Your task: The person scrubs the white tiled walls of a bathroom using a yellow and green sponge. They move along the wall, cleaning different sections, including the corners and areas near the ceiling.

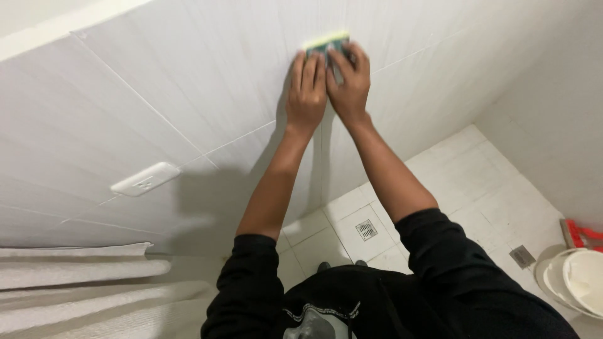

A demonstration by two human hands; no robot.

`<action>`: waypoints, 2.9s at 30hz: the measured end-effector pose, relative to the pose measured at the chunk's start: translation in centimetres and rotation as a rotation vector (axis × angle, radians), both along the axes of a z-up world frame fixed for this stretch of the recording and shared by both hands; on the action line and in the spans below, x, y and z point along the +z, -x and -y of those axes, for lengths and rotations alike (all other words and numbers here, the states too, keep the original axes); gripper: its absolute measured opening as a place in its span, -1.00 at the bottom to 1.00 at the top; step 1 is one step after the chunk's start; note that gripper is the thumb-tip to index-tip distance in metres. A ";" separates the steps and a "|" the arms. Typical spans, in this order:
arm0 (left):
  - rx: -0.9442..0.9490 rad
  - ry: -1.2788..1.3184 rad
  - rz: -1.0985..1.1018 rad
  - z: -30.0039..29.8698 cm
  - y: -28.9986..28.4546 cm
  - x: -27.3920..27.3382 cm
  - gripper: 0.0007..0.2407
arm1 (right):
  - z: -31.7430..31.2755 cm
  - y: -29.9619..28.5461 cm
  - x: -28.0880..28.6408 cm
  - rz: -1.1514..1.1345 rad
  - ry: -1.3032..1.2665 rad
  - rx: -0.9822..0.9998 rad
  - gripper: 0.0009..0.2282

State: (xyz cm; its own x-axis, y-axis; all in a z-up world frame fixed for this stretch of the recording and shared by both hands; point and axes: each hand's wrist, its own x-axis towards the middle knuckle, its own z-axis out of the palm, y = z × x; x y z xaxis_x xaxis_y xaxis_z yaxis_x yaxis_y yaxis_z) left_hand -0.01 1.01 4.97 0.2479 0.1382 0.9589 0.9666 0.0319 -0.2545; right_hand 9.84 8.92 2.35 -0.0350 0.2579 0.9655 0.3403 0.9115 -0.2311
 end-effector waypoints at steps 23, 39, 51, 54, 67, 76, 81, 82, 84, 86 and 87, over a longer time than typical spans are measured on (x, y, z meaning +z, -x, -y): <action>-0.059 0.108 0.063 2.0 0.1 -4.3 -0.81 | 1.3 0.2 -4.5 0.082 0.098 0.001 -0.75; -0.195 0.107 -0.018 3.4 3.7 1.0 -0.82 | 3.6 3.7 -0.9 -0.104 0.055 -0.136 -0.73; -0.198 -0.019 0.047 2.5 3.3 6.3 -0.82 | 4.1 3.5 7.5 -0.077 -0.059 -0.077 -0.76; -0.200 -0.026 0.083 3.2 3.6 4.2 -0.82 | 3.8 3.3 5.4 -0.033 -0.063 -0.067 -0.73; -0.141 -0.088 0.061 4.9 5.5 7.4 -0.78 | 6.6 6.2 9.7 -0.114 -0.107 0.001 -0.76; -0.083 0.038 0.052 7.2 6.3 -4.2 -0.80 | 7.8 6.1 -2.0 -0.022 -0.037 0.040 -0.77; -0.062 -0.018 0.038 6.4 5.6 0.6 -0.81 | 7.1 6.3 1.8 -0.084 -0.026 0.050 -0.74; -0.061 -0.025 0.038 6.2 5.6 0.6 -0.77 | 7.2 6.3 2.0 -0.094 -0.031 0.065 -0.74; -0.068 0.028 0.057 7.5 5.2 -1.8 -0.85 | 6.7 6.1 -2.6 -0.059 0.051 0.041 -0.76; -0.082 0.079 0.072 7.8 5.0 -4.6 -0.82 | 6.5 5.8 -6.4 -0.027 0.131 0.009 -0.78; -0.101 0.047 0.046 7.7 5.1 -6.4 -0.88 | 6.9 5.6 -8.1 -0.059 0.105 0.003 -0.73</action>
State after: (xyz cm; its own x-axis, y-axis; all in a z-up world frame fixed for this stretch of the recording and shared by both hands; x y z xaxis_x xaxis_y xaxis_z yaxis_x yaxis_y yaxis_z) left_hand -5.07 -6.66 -1.40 0.2191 0.1600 0.9625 0.9748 -0.0771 -0.2091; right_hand 4.20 2.00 -5.72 0.0197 0.3575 0.9337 0.3203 0.8824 -0.3446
